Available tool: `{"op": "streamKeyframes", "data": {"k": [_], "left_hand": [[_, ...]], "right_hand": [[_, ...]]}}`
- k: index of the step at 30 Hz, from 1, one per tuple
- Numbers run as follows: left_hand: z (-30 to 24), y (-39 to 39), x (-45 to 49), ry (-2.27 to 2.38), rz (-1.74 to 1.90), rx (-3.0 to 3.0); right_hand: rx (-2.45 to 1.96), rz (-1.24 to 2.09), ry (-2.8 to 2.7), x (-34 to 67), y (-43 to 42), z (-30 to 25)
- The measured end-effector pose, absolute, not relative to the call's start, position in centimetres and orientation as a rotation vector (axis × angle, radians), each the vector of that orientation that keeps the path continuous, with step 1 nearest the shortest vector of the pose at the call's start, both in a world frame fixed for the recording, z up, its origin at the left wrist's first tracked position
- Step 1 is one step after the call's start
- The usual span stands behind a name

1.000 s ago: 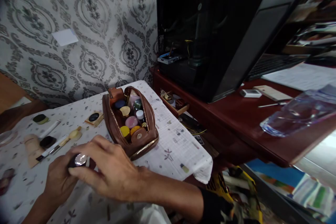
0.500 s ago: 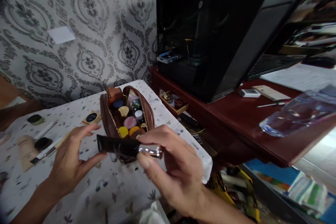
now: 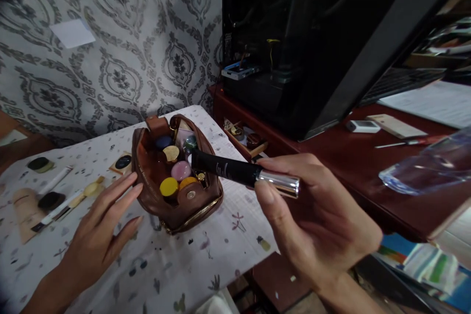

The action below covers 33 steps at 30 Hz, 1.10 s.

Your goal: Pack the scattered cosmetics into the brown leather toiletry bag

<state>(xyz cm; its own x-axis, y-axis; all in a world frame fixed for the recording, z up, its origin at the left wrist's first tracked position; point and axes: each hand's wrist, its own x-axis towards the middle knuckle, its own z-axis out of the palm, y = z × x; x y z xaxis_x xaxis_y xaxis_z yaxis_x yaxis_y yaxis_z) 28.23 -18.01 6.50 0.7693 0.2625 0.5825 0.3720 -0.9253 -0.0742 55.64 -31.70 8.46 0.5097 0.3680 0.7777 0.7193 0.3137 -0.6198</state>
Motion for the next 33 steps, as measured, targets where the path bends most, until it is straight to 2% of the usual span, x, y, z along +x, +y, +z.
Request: {"op": "streamKeyframes", "data": {"k": [8,23,29,33], "left_hand": [[5.3,-18.1,28.2,-0.527,-0.954,-2.804],[4.2,-17.8,28.9,-0.512,-1.087,-2.809],[3.8,-17.9,28.8,-0.552,-1.093,-2.804],[3.8,-18.0,28.8,-0.577,-1.080,-2.798]], "right_hand": [[-1.252,-0.297,-1.302,55.4,-29.6,8.6],[-1.314,-0.279,-1.341,56.0,-27.5,9.2],[-1.248,-0.261,-1.506,56.0,-21.9,11.8],[-1.453,-0.284,-1.672,55.9,-17.2,12.7]]}}
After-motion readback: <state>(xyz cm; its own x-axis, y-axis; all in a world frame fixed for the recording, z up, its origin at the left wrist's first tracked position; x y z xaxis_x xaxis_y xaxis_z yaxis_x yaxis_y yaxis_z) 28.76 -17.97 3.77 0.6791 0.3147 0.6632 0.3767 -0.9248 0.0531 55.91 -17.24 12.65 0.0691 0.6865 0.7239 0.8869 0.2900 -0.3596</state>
